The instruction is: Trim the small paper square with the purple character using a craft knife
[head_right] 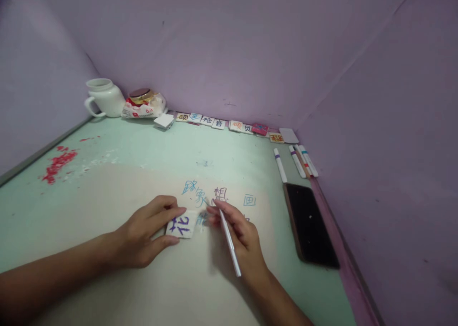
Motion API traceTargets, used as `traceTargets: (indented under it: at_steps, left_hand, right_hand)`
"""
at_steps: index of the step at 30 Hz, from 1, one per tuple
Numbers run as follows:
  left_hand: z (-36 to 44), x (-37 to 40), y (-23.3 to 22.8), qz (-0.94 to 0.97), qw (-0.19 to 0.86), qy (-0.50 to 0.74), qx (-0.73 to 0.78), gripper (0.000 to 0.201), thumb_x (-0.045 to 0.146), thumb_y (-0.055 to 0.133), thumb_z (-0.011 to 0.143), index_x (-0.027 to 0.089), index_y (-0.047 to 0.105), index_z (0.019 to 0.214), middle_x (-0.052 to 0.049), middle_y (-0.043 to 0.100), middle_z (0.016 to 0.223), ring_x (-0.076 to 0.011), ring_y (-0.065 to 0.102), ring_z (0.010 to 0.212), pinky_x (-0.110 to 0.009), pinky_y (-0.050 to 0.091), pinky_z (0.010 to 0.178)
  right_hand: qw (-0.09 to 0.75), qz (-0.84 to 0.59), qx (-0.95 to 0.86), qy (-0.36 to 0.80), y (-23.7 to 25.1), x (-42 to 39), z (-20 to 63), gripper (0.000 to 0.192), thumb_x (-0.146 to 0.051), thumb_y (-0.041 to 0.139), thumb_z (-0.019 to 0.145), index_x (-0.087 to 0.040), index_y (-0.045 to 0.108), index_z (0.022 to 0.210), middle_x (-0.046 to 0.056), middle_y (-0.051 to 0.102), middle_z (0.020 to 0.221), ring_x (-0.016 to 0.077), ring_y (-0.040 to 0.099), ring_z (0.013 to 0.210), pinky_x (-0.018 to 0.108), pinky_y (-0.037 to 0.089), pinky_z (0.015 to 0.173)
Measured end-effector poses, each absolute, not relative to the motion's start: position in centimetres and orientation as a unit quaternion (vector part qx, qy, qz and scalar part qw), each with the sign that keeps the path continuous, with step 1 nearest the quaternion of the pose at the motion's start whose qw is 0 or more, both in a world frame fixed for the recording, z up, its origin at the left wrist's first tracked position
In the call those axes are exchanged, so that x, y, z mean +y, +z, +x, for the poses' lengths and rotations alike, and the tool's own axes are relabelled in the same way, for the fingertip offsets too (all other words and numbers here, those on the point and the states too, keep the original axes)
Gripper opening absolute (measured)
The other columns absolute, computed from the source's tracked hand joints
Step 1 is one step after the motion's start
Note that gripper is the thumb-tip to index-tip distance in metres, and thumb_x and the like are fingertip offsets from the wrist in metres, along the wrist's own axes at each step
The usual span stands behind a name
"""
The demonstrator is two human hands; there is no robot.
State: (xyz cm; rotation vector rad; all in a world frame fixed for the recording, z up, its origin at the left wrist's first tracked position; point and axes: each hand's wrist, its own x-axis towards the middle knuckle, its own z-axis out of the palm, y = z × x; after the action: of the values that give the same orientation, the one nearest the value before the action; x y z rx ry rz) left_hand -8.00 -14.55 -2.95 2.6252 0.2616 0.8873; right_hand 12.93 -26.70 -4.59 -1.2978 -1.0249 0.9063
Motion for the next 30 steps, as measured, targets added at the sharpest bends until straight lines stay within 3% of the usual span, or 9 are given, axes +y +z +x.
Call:
traceTargets:
  at_steps: [6, 10, 13, 20, 24, 30]
  left_hand:
    - [-7.8, -14.7, -3.2, 0.940, 0.181, 0.226, 0.181, 0.036, 0.026, 0.061, 0.080, 0.011, 0.057, 0.113, -0.013, 0.059, 0.097, -0.0275, 0.052, 0.088, -0.051, 0.043, 0.084]
    - [-7.6, -15.2, -2.7, 0.952, 0.135, 0.187, 0.202, 0.046, 0.036, 0.065, 0.077, 0.007, 0.058, 0.113, -0.014, 0.059, 0.092, -0.0286, 0.050, 0.083, -0.051, 0.039, 0.083]
    - [-7.6, -15.4, -2.7, 0.955, 0.112, 0.183, 0.204, 0.058, 0.046, 0.066, 0.077, 0.004, 0.055, 0.117, -0.014, 0.060, 0.090, -0.0293, 0.050, 0.081, -0.052, 0.039, 0.084]
    - [-7.7, -15.5, -2.9, 0.952, 0.135, 0.168, 0.219, 0.049, 0.042, 0.055, 0.085, 0.009, 0.051, 0.121, -0.011, 0.061, 0.087, -0.0274, 0.052, 0.079, -0.054, 0.035, 0.090]
    - [-7.7, -15.5, -3.2, 0.949, 0.155, 0.166, 0.221, 0.045, 0.035, 0.058, 0.083, 0.010, 0.052, 0.119, -0.009, 0.060, 0.086, -0.0259, 0.052, 0.078, -0.052, 0.034, 0.090]
    - [-7.7, -15.5, -3.3, 0.941, 0.184, 0.168, 0.228, 0.045, 0.034, 0.062, 0.080, 0.011, 0.053, 0.117, -0.008, 0.059, 0.087, -0.0250, 0.051, 0.078, -0.050, 0.034, 0.088]
  right_hand:
    - [0.609, -0.544, -0.406, 0.410, -4.2, -26.8, 13.0, 0.033, -0.043, 0.057, 0.089, -0.026, 0.068, 0.115, 0.011, 0.074, 0.106, 0.0232, 0.071, 0.087, 0.045, 0.057, 0.082]
    - [0.574, -0.594, -0.391, 0.405, -3.9, -26.7, 12.6, 0.024, -0.042, 0.068, 0.081, -0.021, 0.067, 0.092, 0.006, 0.073, 0.078, 0.0165, 0.066, 0.064, 0.029, 0.055, 0.059]
    - [0.509, -0.665, -0.380, 0.392, -3.5, -27.0, 11.9, 0.020, -0.042, 0.062, 0.085, -0.022, 0.059, 0.087, 0.001, 0.070, 0.074, 0.0103, 0.058, 0.052, 0.021, 0.046, 0.048]
    - [0.347, -0.734, -0.565, 0.145, -3.3, -27.5, 11.9, 0.017, -0.029, 0.049, 0.091, -0.026, 0.062, 0.102, -0.001, 0.072, 0.082, 0.0134, 0.068, 0.066, 0.021, 0.048, 0.056]
    - [0.337, -0.711, -0.614, 0.068, -3.8, -26.9, 11.4, 0.016, -0.020, 0.050, 0.090, -0.024, 0.063, 0.098, 0.000, 0.070, 0.086, 0.0128, 0.067, 0.072, 0.021, 0.049, 0.059]
    - [0.345, -0.720, -0.600, 0.044, -4.7, -26.7, 10.5, 0.013, -0.022, 0.053, 0.091, -0.023, 0.064, 0.098, 0.001, 0.068, 0.087, 0.0144, 0.063, 0.075, 0.025, 0.045, 0.063]
